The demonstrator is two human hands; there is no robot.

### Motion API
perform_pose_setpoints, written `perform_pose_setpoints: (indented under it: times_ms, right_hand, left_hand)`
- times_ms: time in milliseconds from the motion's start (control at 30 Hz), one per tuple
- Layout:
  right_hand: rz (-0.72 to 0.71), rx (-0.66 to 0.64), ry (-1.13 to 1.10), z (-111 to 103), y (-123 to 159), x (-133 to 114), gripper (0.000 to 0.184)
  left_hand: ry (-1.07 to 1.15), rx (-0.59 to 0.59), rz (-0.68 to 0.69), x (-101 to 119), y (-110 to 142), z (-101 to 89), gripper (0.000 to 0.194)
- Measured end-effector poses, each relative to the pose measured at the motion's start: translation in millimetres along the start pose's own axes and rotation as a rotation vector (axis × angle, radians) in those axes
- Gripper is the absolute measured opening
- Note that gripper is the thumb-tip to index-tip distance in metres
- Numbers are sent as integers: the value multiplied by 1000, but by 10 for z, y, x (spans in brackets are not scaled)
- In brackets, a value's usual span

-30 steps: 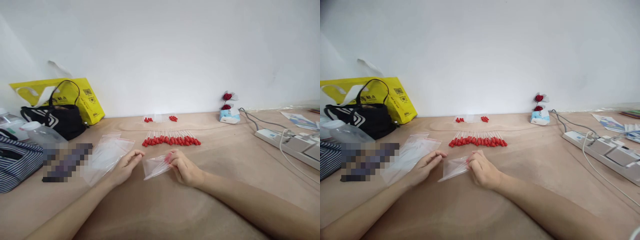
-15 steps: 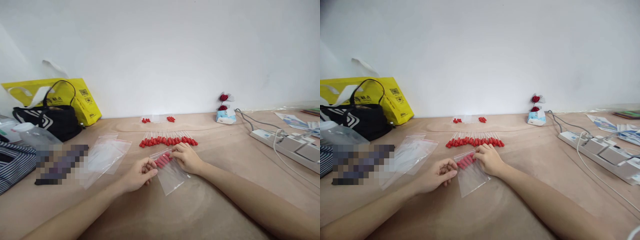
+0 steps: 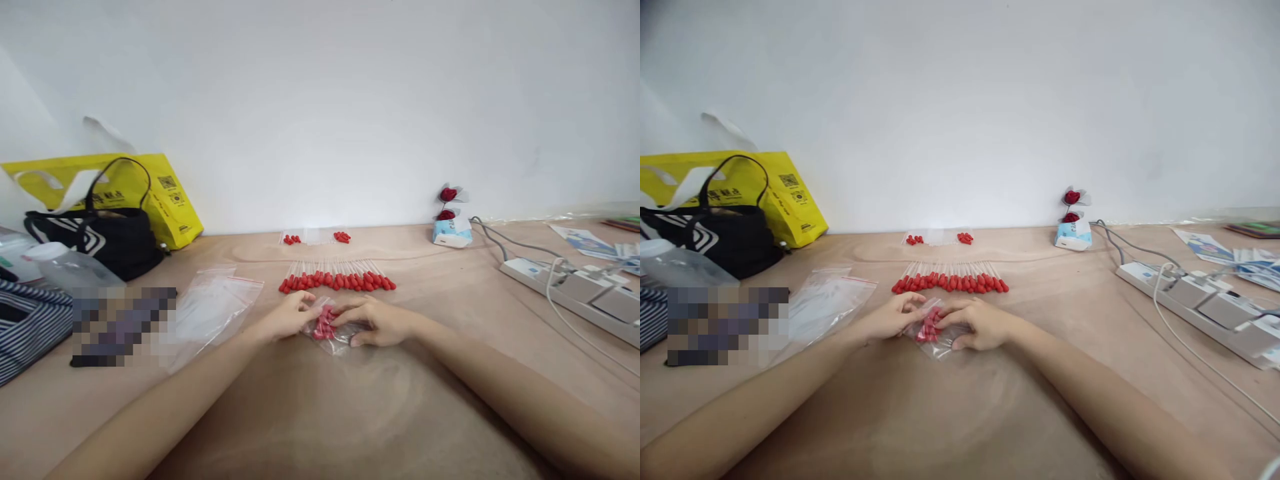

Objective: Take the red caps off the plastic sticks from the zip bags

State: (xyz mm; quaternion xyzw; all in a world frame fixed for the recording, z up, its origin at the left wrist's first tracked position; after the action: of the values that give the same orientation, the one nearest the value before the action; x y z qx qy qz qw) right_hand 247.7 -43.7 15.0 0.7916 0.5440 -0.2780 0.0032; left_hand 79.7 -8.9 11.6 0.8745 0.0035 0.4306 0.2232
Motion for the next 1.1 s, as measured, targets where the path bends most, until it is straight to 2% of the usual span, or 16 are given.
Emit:
perform_pose_setpoints:
  times_ms: [67,133,200,333,400,533,700,833,967,1100]
  right_hand:
    - [-60,-41,-67,-48,33,47,44]
    - [-71,0,-52,-83,45,82,49]
    - [-20,102,36,-91,37,99,43]
    - [164,321,208,-22,-11,43,13]
    - [208,369,242,42,-53,-24,11]
    - [255,404,265,135,-124,-121,18]
    - [343,478,311,139,-157,-194,29]
    - [449,453,323,164,-225,-242,39]
    - [538,436,304,207,-284,-247,37]
    - [564,425,296,222,-298,-245,27]
  left_hand:
    - [1,-98,-79,-31,-1,19,42]
    - [26,-153,-106,-62,-13,22,37]
    - [98,-170,-120,-94,-26,17,37]
    - [266,-233,-133,-129,-14,35,41]
    - [318,-252,-122,-127,9,44,41]
    - [392,-239,-67,-99,42,58,38]
    - [415,-228,-32,-62,66,106,38]
    - [351,-187,44,-5,100,132,38]
    - [278,-129,86,26,125,146,36]
    - [298,-137,83,17,118,166,40]
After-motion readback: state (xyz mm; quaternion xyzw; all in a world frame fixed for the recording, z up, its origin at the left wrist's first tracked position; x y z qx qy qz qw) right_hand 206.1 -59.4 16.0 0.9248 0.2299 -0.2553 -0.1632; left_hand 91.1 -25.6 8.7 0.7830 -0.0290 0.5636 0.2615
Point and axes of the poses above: each hand's wrist, its own y-axis away from the middle knuckle, its own z-axis out of the palm, x = y × z, the point moved 4 cm from there along -y, towards the middle knuckle, and after that the axes turned 10 degrees about -z, right-handed, at the moved point
